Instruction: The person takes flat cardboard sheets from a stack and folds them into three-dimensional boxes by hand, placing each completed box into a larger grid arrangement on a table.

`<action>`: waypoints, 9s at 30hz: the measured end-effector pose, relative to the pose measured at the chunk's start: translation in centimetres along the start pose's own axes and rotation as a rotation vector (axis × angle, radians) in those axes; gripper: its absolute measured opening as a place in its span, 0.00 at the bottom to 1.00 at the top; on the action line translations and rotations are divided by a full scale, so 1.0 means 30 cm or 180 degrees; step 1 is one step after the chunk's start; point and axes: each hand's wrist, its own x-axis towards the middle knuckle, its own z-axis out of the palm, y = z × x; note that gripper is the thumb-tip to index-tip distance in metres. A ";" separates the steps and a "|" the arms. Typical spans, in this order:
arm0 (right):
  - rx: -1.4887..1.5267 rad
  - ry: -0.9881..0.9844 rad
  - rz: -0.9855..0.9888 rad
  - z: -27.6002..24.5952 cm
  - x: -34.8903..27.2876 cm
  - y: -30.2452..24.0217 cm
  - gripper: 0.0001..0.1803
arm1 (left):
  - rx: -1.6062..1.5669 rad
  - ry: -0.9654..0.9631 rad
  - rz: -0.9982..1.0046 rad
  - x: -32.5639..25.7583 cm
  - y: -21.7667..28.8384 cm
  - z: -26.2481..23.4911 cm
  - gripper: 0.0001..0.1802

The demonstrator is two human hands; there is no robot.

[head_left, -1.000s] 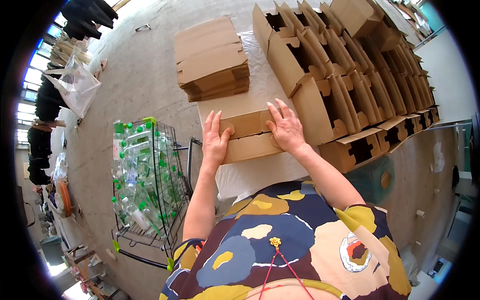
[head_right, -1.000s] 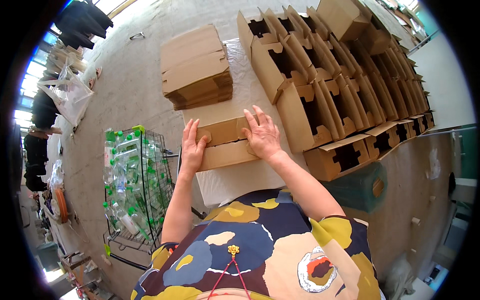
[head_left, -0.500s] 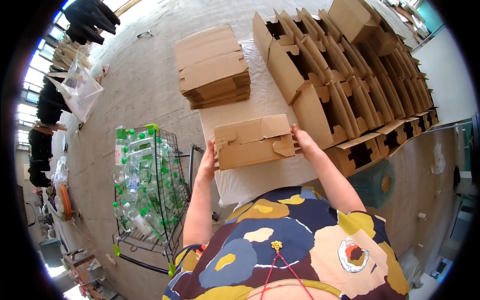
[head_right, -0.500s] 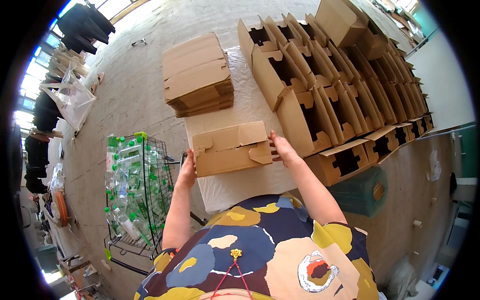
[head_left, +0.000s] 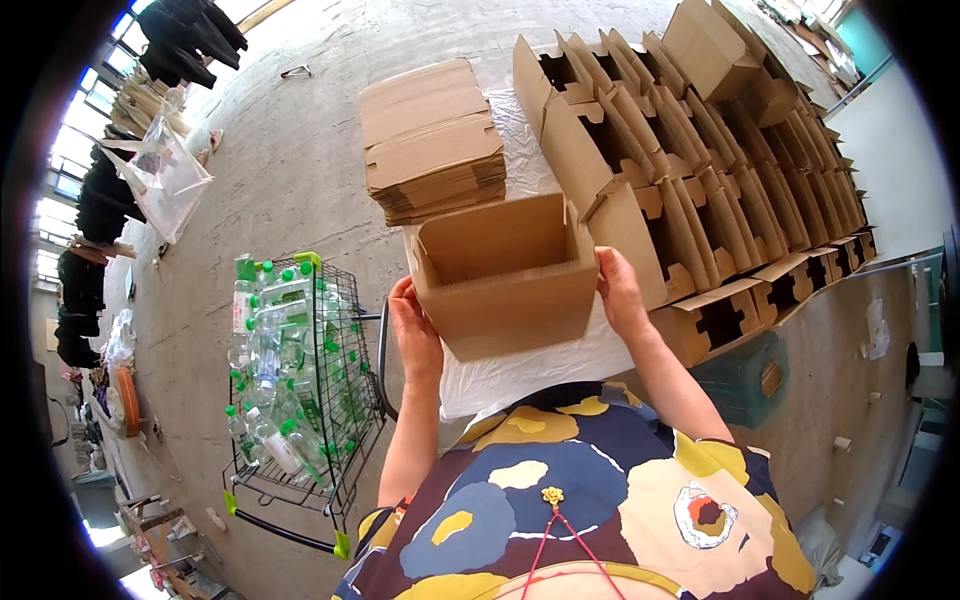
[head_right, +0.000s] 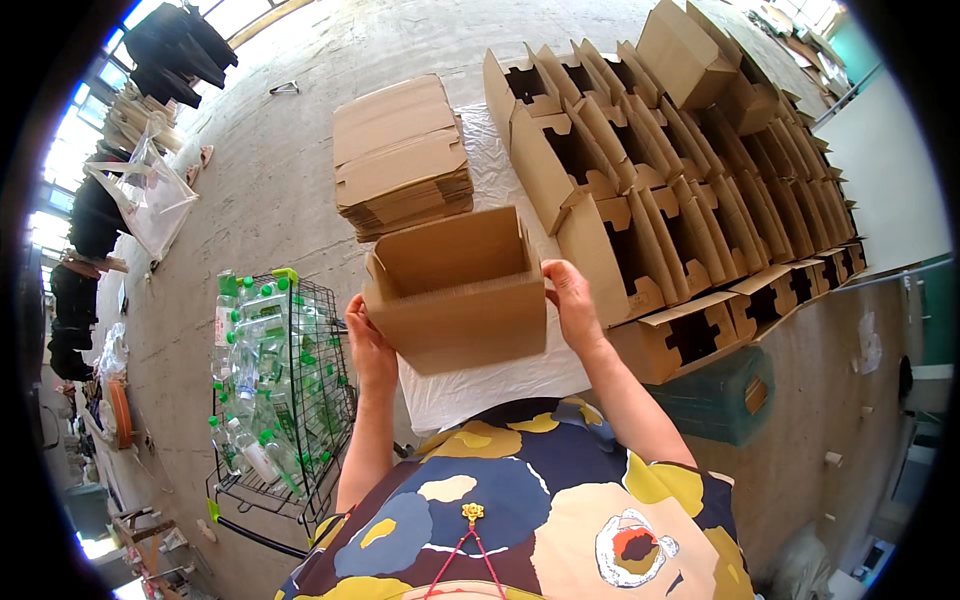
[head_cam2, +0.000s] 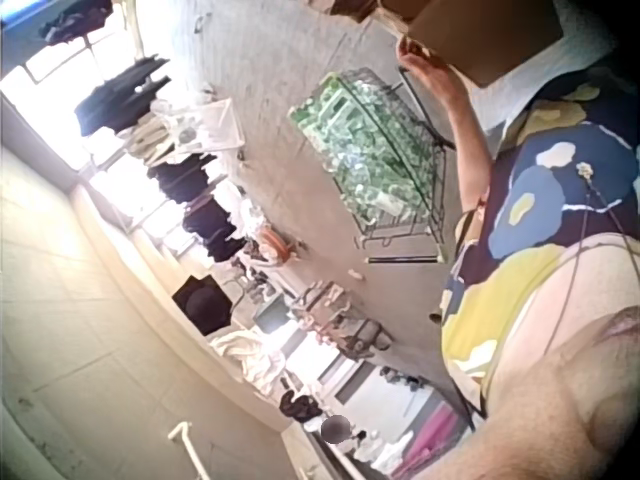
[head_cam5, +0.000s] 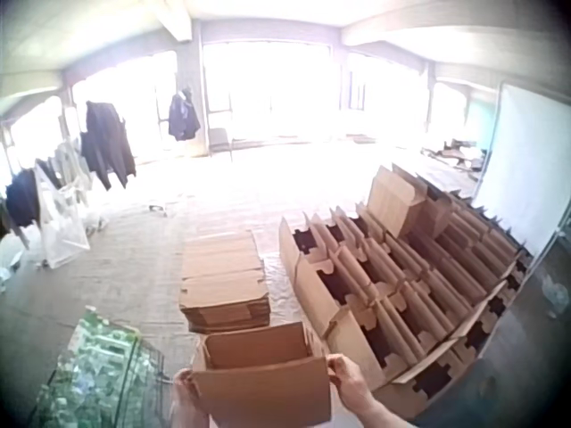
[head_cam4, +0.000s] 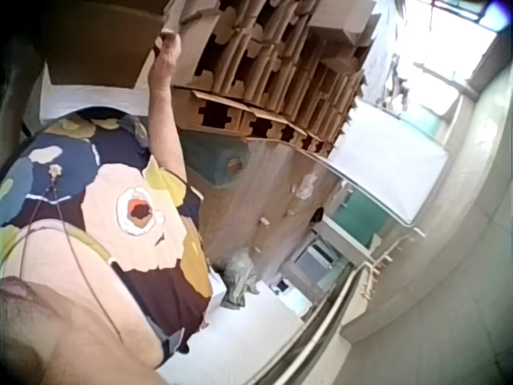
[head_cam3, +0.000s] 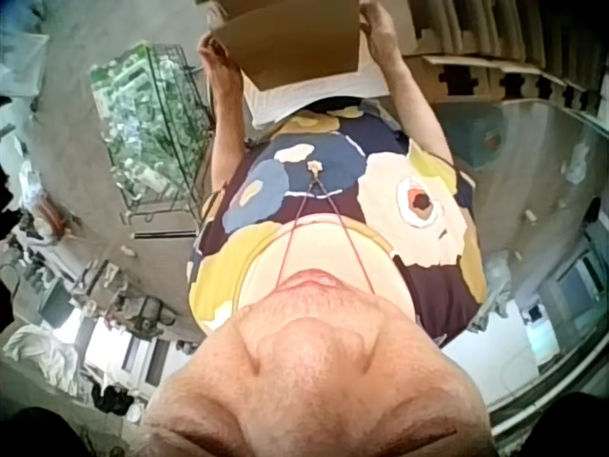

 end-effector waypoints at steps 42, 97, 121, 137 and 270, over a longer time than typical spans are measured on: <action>-0.1531 -0.0094 0.0472 0.013 0.097 0.099 0.25 | 0.4949 -0.1968 0.1545 -0.096 -0.063 0.237 0.13; -0.4012 -0.0185 -0.0769 0.074 0.037 -0.032 0.11 | 0.5243 -0.2502 0.2166 -0.020 -0.165 0.049 0.23; -0.3565 -0.0108 -0.0235 0.094 -0.023 0.060 0.17 | 0.3750 -0.1759 0.1101 -0.188 -0.150 0.149 0.10; -0.3450 -0.0133 -0.0210 0.110 -0.033 0.085 0.17 | 0.5236 -0.1360 0.1734 -0.080 -0.254 0.151 0.34; -0.0893 -0.0466 0.1742 -0.090 -0.020 0.146 0.47 | 0.0473 -0.0525 -0.0763 -0.068 -0.220 -0.064 0.51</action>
